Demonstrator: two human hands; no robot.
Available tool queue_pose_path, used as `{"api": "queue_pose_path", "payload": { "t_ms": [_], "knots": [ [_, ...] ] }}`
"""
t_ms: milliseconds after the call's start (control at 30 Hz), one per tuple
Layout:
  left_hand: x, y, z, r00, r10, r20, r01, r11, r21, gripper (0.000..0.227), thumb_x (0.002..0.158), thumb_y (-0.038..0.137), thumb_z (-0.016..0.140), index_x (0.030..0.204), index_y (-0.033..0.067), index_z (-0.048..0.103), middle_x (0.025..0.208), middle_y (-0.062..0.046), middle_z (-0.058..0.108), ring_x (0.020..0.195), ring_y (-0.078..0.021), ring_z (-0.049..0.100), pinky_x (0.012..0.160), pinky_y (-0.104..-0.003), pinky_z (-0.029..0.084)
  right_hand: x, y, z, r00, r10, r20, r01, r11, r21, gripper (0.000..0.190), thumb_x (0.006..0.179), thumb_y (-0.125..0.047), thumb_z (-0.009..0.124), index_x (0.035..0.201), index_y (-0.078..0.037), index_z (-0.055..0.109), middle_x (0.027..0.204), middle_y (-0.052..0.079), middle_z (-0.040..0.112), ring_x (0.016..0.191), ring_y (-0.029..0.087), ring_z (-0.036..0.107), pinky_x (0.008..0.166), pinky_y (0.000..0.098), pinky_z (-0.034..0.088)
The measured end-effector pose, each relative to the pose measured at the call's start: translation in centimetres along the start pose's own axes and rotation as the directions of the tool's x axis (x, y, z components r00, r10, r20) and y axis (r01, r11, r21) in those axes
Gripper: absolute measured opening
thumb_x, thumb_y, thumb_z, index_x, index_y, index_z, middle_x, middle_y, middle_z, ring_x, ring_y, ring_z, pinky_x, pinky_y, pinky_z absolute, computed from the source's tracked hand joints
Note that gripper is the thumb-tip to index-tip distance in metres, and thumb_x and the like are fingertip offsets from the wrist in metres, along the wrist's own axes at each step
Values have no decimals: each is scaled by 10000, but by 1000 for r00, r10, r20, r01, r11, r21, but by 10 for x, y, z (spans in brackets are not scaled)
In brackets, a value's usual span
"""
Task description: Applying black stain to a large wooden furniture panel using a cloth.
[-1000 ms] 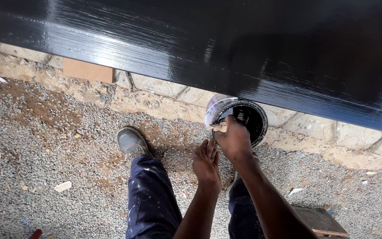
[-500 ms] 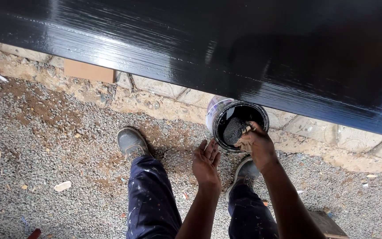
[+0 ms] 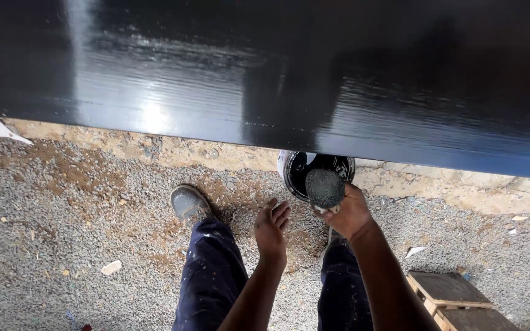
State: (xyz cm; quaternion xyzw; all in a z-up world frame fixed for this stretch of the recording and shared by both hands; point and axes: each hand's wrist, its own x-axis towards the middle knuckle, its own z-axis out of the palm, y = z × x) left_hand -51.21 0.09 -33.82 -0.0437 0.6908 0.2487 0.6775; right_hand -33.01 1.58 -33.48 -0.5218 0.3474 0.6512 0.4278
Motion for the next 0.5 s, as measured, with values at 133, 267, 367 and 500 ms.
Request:
{"api": "queue_pose_path", "payload": {
  "t_ms": [133,267,367,500],
  "knots": [
    [-56,7,-11,974,124,192,-181,931,317,418,1042,237,457,1269,-31,683,1133,-272,808,1060,-372,813,941,-446,662,-104,-3,-19,929,-367,-35,138,435,-890,425,856,41,764,1254,-105,737,1288,112,763,1225,218,698,1020,355,613],
    [-104,-9,11,963,-52,265,-53,925,377,289,910,114,690,1076,-95,802,866,-322,833,831,-442,826,826,-480,652,-192,-34,-85,872,-359,333,389,921,-24,295,816,-134,630,1076,-5,685,760,88,634,635,189,572,558,331,432],
    [-163,9,81,943,-175,284,-36,794,606,303,905,210,714,975,-63,824,888,-289,898,844,-413,870,835,-416,620,-247,-87,-107,811,-495,312,462,869,179,204,859,-17,591,1055,-18,648,575,63,533,435,156,468,389,293,346],
    [-276,12,210,919,-30,393,-271,676,685,405,814,373,669,841,50,912,766,-190,931,807,-258,858,833,-319,569,-314,-193,-132,576,-700,422,708,685,171,543,931,-159,706,1416,29,551,823,103,660,541,110,533,436,208,443]
  ]
}}
